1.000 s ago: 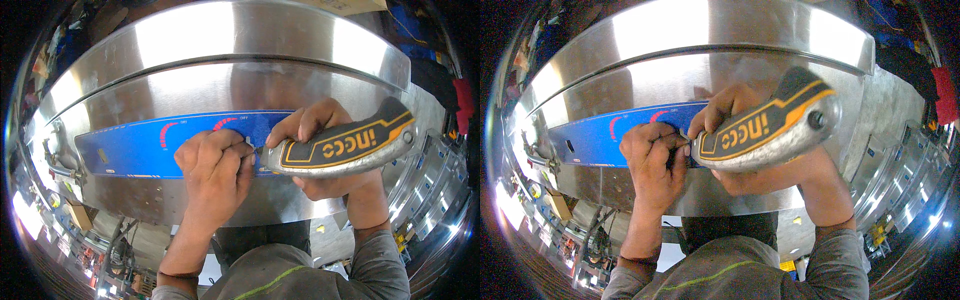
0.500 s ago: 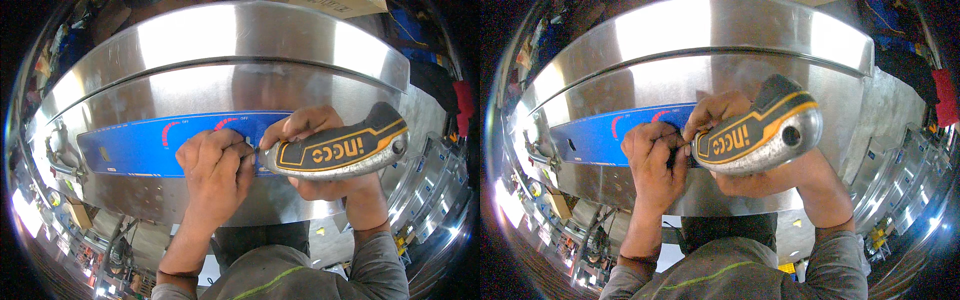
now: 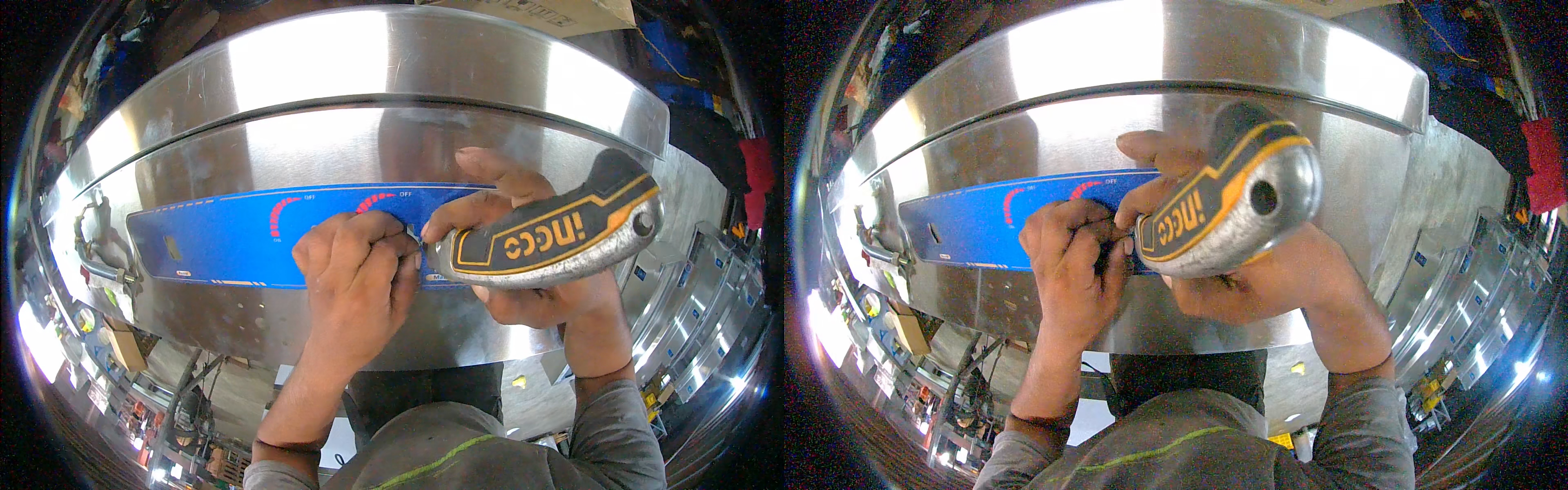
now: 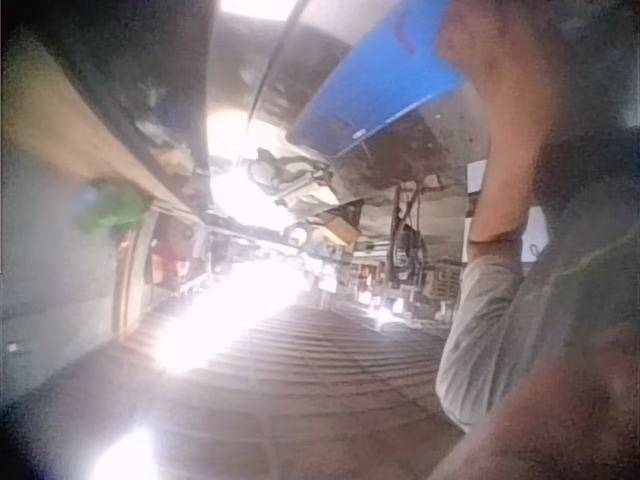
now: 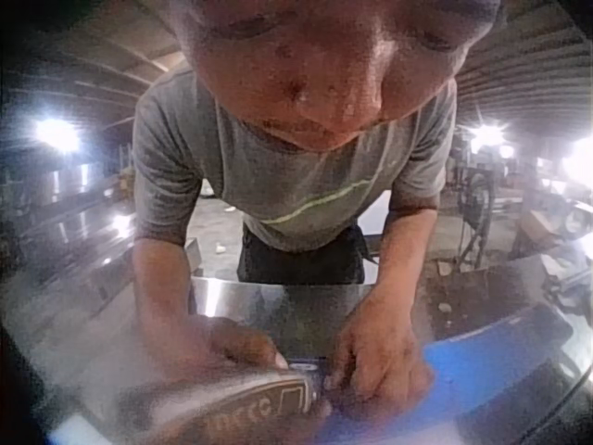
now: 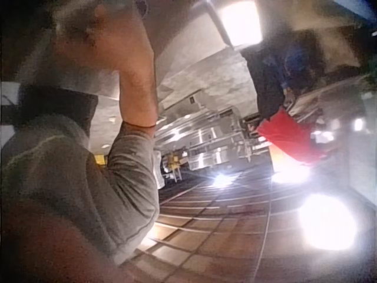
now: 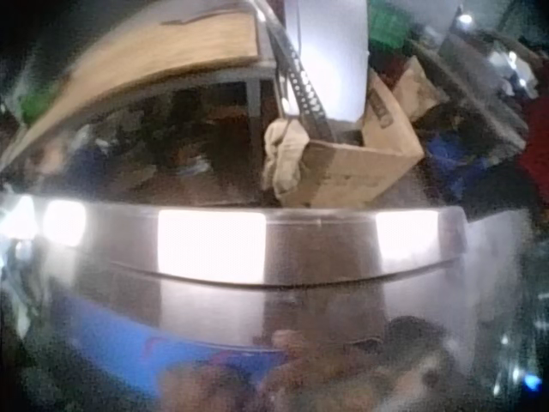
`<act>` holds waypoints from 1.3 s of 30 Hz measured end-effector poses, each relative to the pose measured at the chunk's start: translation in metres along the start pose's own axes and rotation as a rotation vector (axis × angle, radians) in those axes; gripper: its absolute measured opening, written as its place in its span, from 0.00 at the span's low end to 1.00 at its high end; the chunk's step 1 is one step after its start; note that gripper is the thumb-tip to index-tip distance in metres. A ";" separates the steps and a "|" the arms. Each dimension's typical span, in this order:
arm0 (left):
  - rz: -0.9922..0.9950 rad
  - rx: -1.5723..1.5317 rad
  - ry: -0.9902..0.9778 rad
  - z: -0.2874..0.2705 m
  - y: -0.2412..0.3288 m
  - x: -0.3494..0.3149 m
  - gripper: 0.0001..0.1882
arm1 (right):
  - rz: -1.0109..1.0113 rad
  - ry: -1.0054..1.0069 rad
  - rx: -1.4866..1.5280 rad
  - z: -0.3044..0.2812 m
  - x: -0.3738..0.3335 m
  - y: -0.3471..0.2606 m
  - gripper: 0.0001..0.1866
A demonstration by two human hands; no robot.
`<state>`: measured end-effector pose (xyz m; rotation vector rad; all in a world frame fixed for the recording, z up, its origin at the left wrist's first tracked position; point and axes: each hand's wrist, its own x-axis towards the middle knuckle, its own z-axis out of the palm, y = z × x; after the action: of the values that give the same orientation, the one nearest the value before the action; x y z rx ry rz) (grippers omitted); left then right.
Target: The person positions a blue sticker on a stainless steel panel, uses a yellow template to align it, then uses a utility knife to cut out shapes along the sticker's printed outlines. The person removes the cut pieces and continues trimming the sticker edges.
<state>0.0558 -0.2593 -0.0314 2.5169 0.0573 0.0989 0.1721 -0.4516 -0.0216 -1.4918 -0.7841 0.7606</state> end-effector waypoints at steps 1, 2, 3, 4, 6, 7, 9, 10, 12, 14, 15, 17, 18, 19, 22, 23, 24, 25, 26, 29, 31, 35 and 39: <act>0.003 0.009 0.001 0.000 0.000 0.000 0.12 | 0.016 0.024 0.006 0.001 0.001 -0.001 0.27; 0.001 0.009 0.004 0.000 0.000 0.001 0.12 | 0.028 0.041 0.014 0.002 0.002 -0.002 0.28; 0.000 0.004 0.009 0.001 0.001 0.001 0.12 | 0.042 0.056 0.024 0.002 0.002 -0.002 0.29; 0.003 0.013 0.012 0.001 0.001 0.001 0.12 | 0.052 0.065 0.035 0.002 0.003 -0.003 0.30; 0.010 0.012 0.018 0.002 0.001 0.002 0.12 | 0.071 0.083 0.058 0.001 0.005 -0.005 0.31; 0.008 0.023 0.022 0.002 0.001 0.001 0.12 | 0.084 0.090 0.071 0.000 0.006 -0.006 0.32; 0.002 0.022 0.033 0.003 0.001 0.001 0.11 | 0.107 0.100 0.103 0.000 0.008 -0.008 0.34; 0.001 0.031 0.031 0.003 0.001 0.000 0.11 | 0.126 0.103 0.131 0.001 0.009 -0.009 0.35; 0.006 0.023 0.043 0.003 0.000 0.000 0.11 | 0.178 0.110 0.211 -0.001 0.009 -0.010 0.36; 0.008 0.024 0.040 0.004 0.000 0.000 0.11 | 0.256 0.107 0.334 -0.006 0.009 -0.012 0.38; 0.006 0.016 0.036 0.004 0.000 0.000 0.11 | 0.289 0.104 0.391 -0.008 0.009 -0.013 0.39; 0.010 0.017 0.043 0.004 0.000 0.000 0.12 | 0.344 0.101 0.487 -0.011 0.009 -0.014 0.40; 0.008 0.009 0.048 0.004 0.000 0.000 0.12 | 0.372 0.095 0.536 -0.012 0.009 -0.014 0.41; 0.010 0.016 0.046 0.004 0.001 0.000 0.12 | 0.401 0.088 0.581 -0.013 0.009 -0.015 0.42; 0.009 0.017 0.047 0.004 0.001 0.000 0.12 | 0.399 0.101 0.627 -0.010 0.010 -0.014 0.45; 0.007 0.017 0.046 0.004 0.002 0.000 0.11 | 0.332 0.131 0.639 -0.005 0.011 -0.012 0.44; 0.004 0.012 0.047 0.004 0.002 0.000 0.11 | 0.265 0.159 0.585 0.000 0.013 -0.010 0.44; 0.009 0.017 0.048 0.004 0.002 0.001 0.11 | 0.210 0.201 0.540 0.005 0.013 -0.010 0.41; 0.013 0.017 0.053 0.004 0.002 0.001 0.11 | 0.208 0.212 0.457 0.007 0.013 -0.010 0.38; 0.022 0.013 0.061 0.004 0.001 0.001 0.11 | 0.242 0.190 0.181 0.008 0.013 -0.008 0.30; 0.021 0.014 0.058 0.003 0.000 0.001 0.11 | 0.142 0.175 0.066 0.006 0.016 -0.003 0.25; 0.021 0.013 0.066 0.003 0.000 0.000 0.11 | 0.094 0.226 0.080 0.007 0.017 0.002 0.23; 0.022 0.006 0.077 0.004 -0.001 0.000 0.11 | 0.159 0.222 0.196 0.009 0.017 -0.001 0.30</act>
<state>0.0562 -0.2608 -0.0346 2.5198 0.0611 0.2044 0.1741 -0.4328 -0.0217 -1.4421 -0.4152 0.7517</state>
